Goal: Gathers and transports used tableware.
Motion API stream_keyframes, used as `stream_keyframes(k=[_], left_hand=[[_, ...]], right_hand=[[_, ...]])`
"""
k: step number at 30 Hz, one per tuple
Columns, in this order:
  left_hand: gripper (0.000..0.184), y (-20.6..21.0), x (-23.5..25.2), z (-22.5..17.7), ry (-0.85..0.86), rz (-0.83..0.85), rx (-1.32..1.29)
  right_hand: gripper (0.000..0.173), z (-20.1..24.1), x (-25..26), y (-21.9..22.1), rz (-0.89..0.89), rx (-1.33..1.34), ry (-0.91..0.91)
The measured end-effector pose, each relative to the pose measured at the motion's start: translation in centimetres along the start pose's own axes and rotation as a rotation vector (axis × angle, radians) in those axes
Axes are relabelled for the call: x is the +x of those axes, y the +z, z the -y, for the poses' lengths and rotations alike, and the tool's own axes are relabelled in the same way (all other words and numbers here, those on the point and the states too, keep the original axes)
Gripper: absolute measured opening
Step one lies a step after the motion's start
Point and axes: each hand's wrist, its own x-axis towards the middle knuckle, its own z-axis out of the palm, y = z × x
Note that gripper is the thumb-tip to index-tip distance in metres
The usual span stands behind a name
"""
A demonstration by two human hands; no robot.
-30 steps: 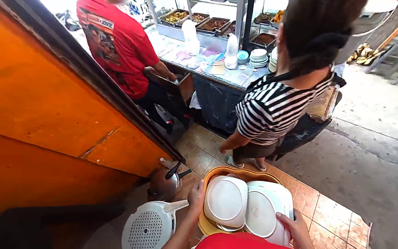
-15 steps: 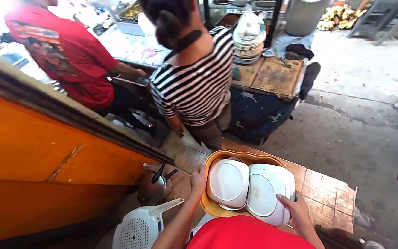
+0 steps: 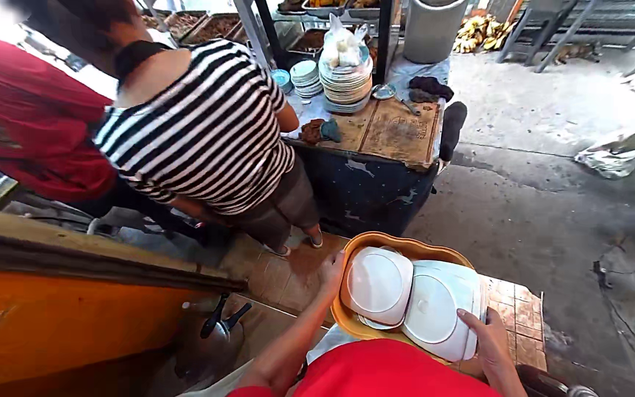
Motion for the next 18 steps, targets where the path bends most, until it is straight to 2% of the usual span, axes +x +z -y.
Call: stream_keyframes(k=[4,9,13,18], left_hand=[[0.051,3.6,7.6,-2.2,0.084,0.047,-0.017],[0.049,6.1,17.7,-6.5,0.174,0.083,-0.025],[0.047,4.6,22.2,-9.6,0.195,0.051,-0.085],[0.036,1.2,27.4,-17.4,0.238,0.003,-0.15]], right_hand=[[0.075,0.5,5.8,2.7,-0.07,-0.027,-0.1],[0.07,2.5,14.8,8.4,-0.164,-0.004,-0.208],[0.062,7.5,18.8,12.0,-0.122,-0.001,-0.236],[0.055,16.8,23.6,16.5,-0.053,0.007,-0.281]])
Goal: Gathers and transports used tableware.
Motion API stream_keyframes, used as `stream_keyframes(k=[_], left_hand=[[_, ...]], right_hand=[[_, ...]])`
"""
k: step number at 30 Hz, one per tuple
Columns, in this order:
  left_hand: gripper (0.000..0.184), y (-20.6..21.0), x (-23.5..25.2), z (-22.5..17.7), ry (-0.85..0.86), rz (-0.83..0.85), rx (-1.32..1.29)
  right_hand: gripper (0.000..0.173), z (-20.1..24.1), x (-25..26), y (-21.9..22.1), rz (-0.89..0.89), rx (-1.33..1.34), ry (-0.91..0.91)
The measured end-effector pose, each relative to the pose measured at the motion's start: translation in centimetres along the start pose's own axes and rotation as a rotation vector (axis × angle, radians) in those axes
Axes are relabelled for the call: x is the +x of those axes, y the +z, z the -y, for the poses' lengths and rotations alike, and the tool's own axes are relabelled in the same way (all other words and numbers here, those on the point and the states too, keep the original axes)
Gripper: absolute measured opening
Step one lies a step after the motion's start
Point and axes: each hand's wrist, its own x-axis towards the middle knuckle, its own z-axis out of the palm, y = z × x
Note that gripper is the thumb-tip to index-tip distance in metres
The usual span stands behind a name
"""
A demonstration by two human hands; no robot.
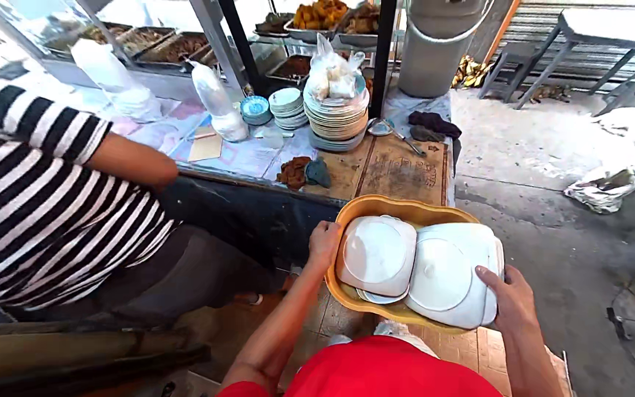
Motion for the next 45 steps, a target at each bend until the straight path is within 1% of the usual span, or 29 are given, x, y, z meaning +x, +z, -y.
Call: stream_keyframes(k=[4,8,11,15,17,20,22,23,25,26,27,28,29,30,31,32,33,34,35,37,40,41,43,45], left_hand=[[0.035,0.4,6.1,-3.6,0.092,-0.06,0.054],[0.034,2.0,12.1,-7.4,0.07,-0.131,0.099],[0.034,3.6,15.9,-9.7,0.058,-0.162,0.151],[0.032,5.2,20.3,-11.4,0.05,-0.175,0.227],[0.031,5.9,21.9,-11.8,0.023,-0.166,0.271],[0.031,6.5,24.1,-11.1,-0.014,-0.131,0.313],[0.033,6.6,24.1,-10.9,-0.002,-0.133,0.402],[0.036,6.8,23.2,-11.3,0.034,-0.149,0.463],[0.051,7.7,20.3,-12.9,0.191,-0.146,0.518],[0.058,8.7,18.7,-13.7,0.273,-0.099,0.518],[0.062,10.1,17.1,-14.2,0.329,-0.004,0.493],[0.065,11.6,15.5,-14.3,0.376,0.135,0.441],[0.071,13.2,14.2,-14.3,0.429,0.297,0.389],[0.081,14.6,13.2,-14.3,0.506,0.441,0.354],[0.093,15.8,12.6,-14.1,0.603,0.533,0.352],[0.102,16.9,12.2,-13.8,0.715,0.577,0.369],[0.107,17.7,12.1,-13.5,0.789,0.598,0.388],[0.107,18.4,11.9,-13.1,0.832,0.591,0.413],[0.103,18.9,11.8,-12.4,0.878,0.534,0.434],[0.095,19.7,11.8,-11.1,0.958,0.367,0.429],[0.097,20.3,12.3,-10.2,1.031,0.183,0.404],[0.096,20.4,12.4,-10.2,1.039,0.147,0.398],[0.088,20.4,12.8,-10.2,1.058,0.11,0.353],[0.08,20.3,13.4,-10.3,1.092,0.056,0.302]], right_hand=[[0.054,4.2,7.0,3.2,0.071,-0.013,-0.074],[0.059,6.3,16.0,6.4,0.146,0.05,-0.121],[0.058,7.5,21.6,8.6,0.181,0.04,-0.109],[0.058,8.1,26.0,10.6,0.194,0.024,-0.043],[0.06,7.8,27.1,11.1,0.203,0.017,-0.015],[0.059,7.5,28.1,11.6,0.213,-0.006,0.022],[0.057,7.2,28.3,11.6,0.218,-0.051,0.017],[0.057,6.9,28.2,11.3,0.219,-0.089,-0.001],[0.057,6.4,27.6,10.6,0.189,-0.212,-0.053],[0.06,6.4,27.2,10.2,0.166,-0.269,-0.071],[0.061,6.5,26.7,10.1,0.129,-0.31,-0.099],[0.06,6.7,26.2,10.1,0.09,-0.315,-0.113],[0.061,6.7,25.9,10.2,0.06,-0.294,-0.117],[0.061,6.8,25.7,10.4,0.043,-0.249,-0.121],[0.062,7.0,25.6,10.8,0.04,-0.193,-0.124],[0.062,7.2,25.5,11.1,0.056,-0.12,-0.127],[0.061,7.5,25.5,11.5,0.09,-0.035,-0.118],[0.059,7.7,25.3,11.9,0.109,0.03,-0.114],[0.055,7.9,25.2,12.2,0.12,0.078,-0.107],[0.052,8.4,24.9,12.8,0.148,0.173,-0.06],[0.05,9.5,24.5,13.5,0.215,0.264,-0.014],[0.048,9.7,24.4,13.6,0.245,0.291,-0.01],[0.042,10.2,24.4,13.8,0.335,0.338,-0.015],[0.033,10.8,25.3,13.9,0.433,0.3,-0.001]])
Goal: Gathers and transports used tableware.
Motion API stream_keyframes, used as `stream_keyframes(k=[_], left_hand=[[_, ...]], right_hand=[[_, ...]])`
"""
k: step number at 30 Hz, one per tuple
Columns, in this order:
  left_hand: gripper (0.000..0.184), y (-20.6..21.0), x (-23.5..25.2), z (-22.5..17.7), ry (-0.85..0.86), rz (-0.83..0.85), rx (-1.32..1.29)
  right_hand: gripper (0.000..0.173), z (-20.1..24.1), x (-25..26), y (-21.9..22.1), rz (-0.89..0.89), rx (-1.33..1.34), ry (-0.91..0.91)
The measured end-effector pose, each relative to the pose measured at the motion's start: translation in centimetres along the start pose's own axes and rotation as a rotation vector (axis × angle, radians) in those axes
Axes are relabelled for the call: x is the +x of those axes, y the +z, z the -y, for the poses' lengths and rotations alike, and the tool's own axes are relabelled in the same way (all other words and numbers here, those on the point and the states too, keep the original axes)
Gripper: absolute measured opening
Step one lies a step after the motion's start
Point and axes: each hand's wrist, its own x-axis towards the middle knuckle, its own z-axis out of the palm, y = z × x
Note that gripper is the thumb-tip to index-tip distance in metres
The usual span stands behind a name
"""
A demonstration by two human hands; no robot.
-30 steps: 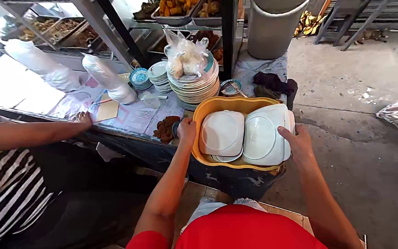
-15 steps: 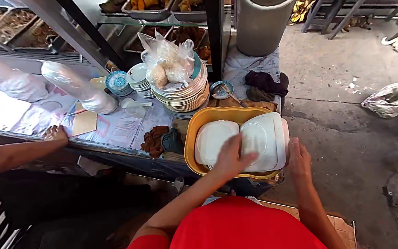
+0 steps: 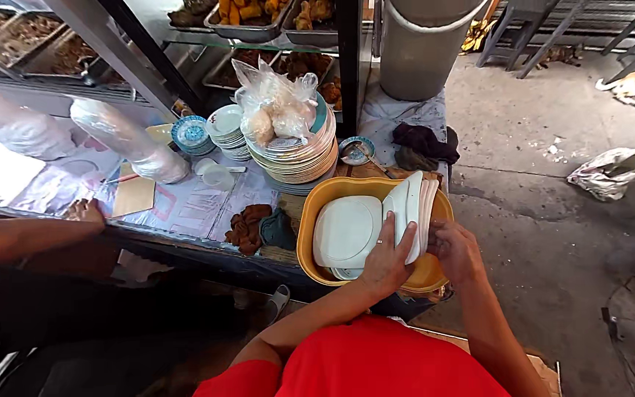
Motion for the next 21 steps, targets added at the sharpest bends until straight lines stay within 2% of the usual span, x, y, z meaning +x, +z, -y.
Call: stream_keyframes(k=[2,3,5,7,10,12,16,19,21], left_hand=[[0.078,-0.1,0.6,0.4,0.003,-0.05,-0.016],[0.079,-0.1,0.8,0.5,-0.003,-0.068,-0.024],[0.082,-0.1,1.0,0.3,-0.027,-0.101,-0.044],[0.084,0.0,1.4,0.1,-0.069,-0.144,-0.074],[0.085,-0.5,2.3,0.0,-0.164,-0.225,-0.124],[0.084,-1.3,3.0,0.1,-0.227,-0.253,-0.131],[0.086,-3.4,4.3,0.8,-0.408,-0.184,-0.22],[0.084,-5.6,5.7,1.3,-0.643,-0.103,-0.33],[0.081,-6.9,6.3,2.3,-0.766,-0.114,-0.456]], right_hand=[[0.028,0.2,2.3,-0.2,0.02,-0.219,0.036],[0.037,0.1,3.8,-0.5,0.021,-0.396,0.046],[0.067,-0.7,7.0,-1.3,0.016,-0.698,0.036],[0.062,-0.9,9.1,-1.4,-0.028,-0.849,0.023],[0.053,-0.6,10.2,-0.4,-0.008,-0.875,0.084],[0.056,-1.2,10.5,-0.2,0.016,-0.843,0.104],[0.051,-1.5,10.1,-1.0,0.033,-0.842,0.113],[0.05,-0.7,9.5,-1.3,0.043,-0.945,0.01],[0.062,0.1,9.0,-1.5,-0.005,-0.991,-0.096]])
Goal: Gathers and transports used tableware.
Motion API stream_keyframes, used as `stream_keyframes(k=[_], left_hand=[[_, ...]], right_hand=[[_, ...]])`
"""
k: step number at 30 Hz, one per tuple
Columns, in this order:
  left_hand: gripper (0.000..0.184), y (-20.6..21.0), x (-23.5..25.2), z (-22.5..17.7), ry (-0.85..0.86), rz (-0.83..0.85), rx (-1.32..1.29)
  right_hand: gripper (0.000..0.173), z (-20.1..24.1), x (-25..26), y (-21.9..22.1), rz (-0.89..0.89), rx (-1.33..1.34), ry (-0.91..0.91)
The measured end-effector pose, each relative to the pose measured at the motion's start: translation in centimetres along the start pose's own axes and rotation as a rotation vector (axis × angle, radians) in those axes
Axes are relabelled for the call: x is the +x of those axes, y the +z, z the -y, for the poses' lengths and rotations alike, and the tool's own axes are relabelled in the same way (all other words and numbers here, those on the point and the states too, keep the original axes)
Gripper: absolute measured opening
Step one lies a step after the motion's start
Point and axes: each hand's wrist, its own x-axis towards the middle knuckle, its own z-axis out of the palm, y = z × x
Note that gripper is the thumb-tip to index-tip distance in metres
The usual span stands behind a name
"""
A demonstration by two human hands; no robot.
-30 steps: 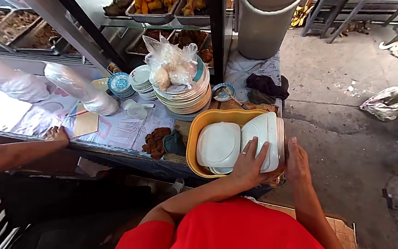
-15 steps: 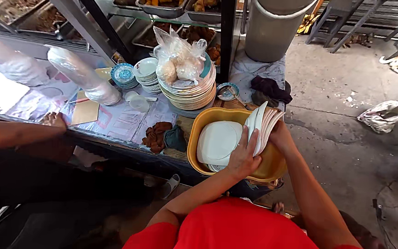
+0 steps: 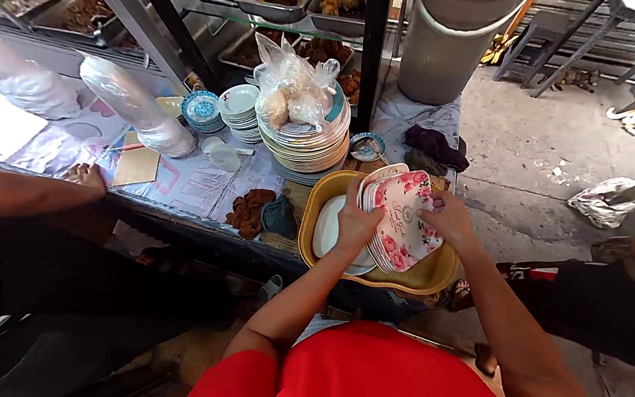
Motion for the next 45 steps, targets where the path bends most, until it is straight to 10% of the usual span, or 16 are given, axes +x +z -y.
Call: stream_keyframes(k=[4,10,21,27,35,45], left_hand=[[0.08,-2.8,1.4,0.4,-0.164,-0.044,-0.409],[0.072,-6.3,0.6,0.1,-0.249,0.039,-0.648],[0.045,-9.8,1.2,0.0,-0.311,0.261,-0.637],[0.059,-10.4,2.2,-1.1,-0.074,0.355,-0.274],[0.038,-19.9,17.0,-1.4,0.077,-0.476,0.049],[0.035,-22.2,28.9,-0.7,-0.048,-0.109,0.591]], right_hand=[[0.085,-0.6,0.5,-1.4,0.07,0.193,-0.034],[0.032,2.7,-4.1,-1.1,0.453,1.049,0.159],[0.058,4.7,-9.1,2.9,0.298,1.083,0.211],[0.057,3.7,-11.3,3.4,0.149,1.153,0.19],[0.035,2.3,-14.1,2.1,-0.027,1.187,0.144],[0.03,-0.3,-16.1,1.9,-0.226,1.261,0.114]])
